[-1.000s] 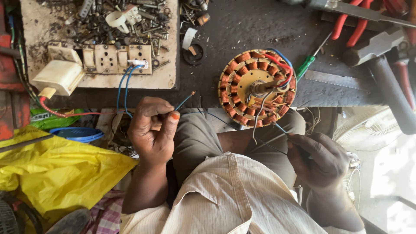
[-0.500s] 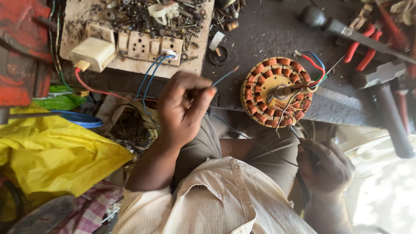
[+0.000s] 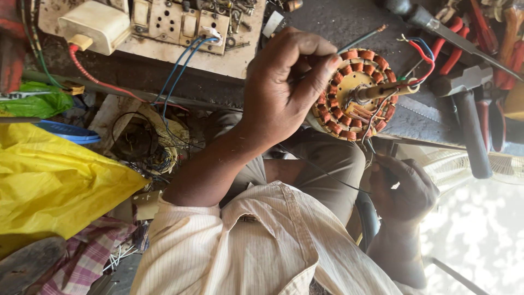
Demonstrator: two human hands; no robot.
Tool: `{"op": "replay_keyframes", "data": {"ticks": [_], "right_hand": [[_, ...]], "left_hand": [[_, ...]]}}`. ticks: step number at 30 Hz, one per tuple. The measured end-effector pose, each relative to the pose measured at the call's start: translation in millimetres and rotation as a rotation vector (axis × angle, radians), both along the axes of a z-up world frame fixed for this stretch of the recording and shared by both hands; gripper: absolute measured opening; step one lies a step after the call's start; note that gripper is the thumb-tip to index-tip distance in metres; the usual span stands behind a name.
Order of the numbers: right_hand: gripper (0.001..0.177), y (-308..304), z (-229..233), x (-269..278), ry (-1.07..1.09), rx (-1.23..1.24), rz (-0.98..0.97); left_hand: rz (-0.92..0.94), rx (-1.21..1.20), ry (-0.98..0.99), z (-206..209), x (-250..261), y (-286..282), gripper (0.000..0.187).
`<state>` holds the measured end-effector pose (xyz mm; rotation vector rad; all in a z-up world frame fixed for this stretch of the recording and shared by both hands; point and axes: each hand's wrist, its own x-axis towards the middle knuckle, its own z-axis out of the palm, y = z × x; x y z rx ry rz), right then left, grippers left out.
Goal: The person repairs an electric motor stator by hand, stripping wire insulation with a screwdriver and twisting wires together. They repeatedly test connections by touching wires to a power source, causing sparks, and adjust the wiring between tests.
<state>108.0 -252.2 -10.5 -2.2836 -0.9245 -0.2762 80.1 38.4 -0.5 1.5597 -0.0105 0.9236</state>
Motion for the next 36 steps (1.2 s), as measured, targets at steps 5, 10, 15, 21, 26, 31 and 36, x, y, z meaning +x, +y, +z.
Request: {"op": "replay_keyframes", "data": {"ticks": [5, 10, 15, 21, 26, 31, 36], "right_hand": [[0.018, -1.4, 0.7, -0.4, -0.001, -0.002, -0.014], [0.019, -1.8, 2.4, -1.1, 0.026, -0.002, -0.013], [0.018, -1.2, 3.9, -0.9, 0.038, -0.013, -0.014], [0.017, -1.5, 3.7, -1.4, 0.057, -0.007, -0.013], [0.018, -1.7, 3.0, -0.7, 0.062, 0.001, -0.010], [0.018, -0.9, 3.0, -2.1, 0.058, 0.002, -0.017], [0.016, -4.4, 6.2, -4.0, 0.017, 0.016, -0.022]], "left_hand": [[-0.029, 0.000, -0.024, 1.9, -5.2, -2.0, 0.010], [-0.059, -0.035, -0.037, 6.9, -2.1, -6.8, 0.010], [-0.016, -0.004, -0.027, 9.2, -0.6, -9.0, 0.012], [-0.002, 0.009, -0.017, 8.4, 0.5, -9.9, 0.012], [0.020, 0.035, -0.003, 8.2, -0.4, -10.7, 0.012], [0.011, 0.040, -0.015, 5.4, 0.4, -10.8, 0.011], [-0.018, 0.035, -0.041, 3.0, 0.8, -9.9, 0.010]]}}
